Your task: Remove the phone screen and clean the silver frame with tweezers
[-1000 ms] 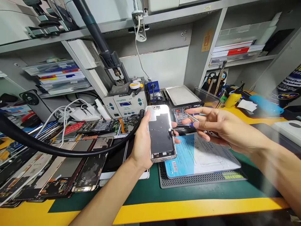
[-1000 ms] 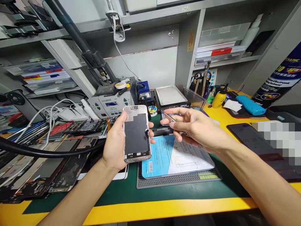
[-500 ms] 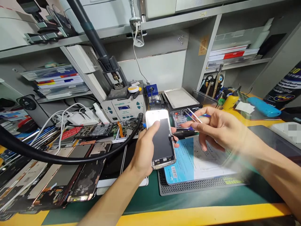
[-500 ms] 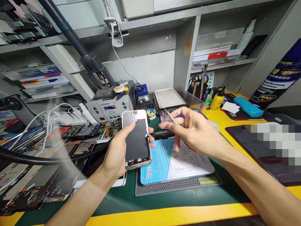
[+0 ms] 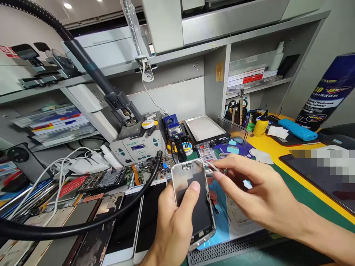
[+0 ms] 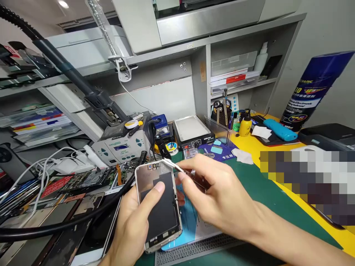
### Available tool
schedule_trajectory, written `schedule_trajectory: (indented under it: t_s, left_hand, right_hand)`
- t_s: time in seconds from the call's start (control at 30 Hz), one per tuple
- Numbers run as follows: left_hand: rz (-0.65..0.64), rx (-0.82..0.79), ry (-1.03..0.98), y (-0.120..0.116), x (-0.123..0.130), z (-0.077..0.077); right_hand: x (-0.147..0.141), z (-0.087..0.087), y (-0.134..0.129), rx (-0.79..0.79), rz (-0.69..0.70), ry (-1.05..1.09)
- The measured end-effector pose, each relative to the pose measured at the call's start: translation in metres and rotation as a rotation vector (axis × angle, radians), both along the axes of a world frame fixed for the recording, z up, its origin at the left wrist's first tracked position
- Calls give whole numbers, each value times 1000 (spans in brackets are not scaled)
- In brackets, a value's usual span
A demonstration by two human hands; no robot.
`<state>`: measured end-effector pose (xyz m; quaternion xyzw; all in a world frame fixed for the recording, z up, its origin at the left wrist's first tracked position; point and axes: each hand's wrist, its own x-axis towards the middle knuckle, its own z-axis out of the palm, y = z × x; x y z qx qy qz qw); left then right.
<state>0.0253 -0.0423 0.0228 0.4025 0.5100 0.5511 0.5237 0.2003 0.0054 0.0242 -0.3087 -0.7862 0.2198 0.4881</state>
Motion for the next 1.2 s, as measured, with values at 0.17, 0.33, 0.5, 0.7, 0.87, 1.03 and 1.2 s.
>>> schedule_trajectory:
  t_s: [0.17,0.33,0.5,0.7,0.87,1.03,1.2]
  left_hand:
    - [102,4,-25,-5,7,-5]
    - [147,-57,-71,-8,9,-9]
    - [153,-98,-76,-8,4,-13]
    - [169,-64,-69,-12,7,-16]
    - [161,28,32,-14,14,-13]
    - [148,71,96,-13,13,-17]
    - [98,150,183,-12,4,-31]
  right_hand:
    - [-2,-3,-2,90,-37,6]
    - [-2,-2,-3,106,-27,4]
    - [-2,-3,-4,122,-20,-13]
    - [-5,-4,-4,154,-14,3]
    - [-6,-6,-4,174,9,30]
    - [-6,-10,-6,174,2,36]
    - [-9,-12,-8,165,-6,59]
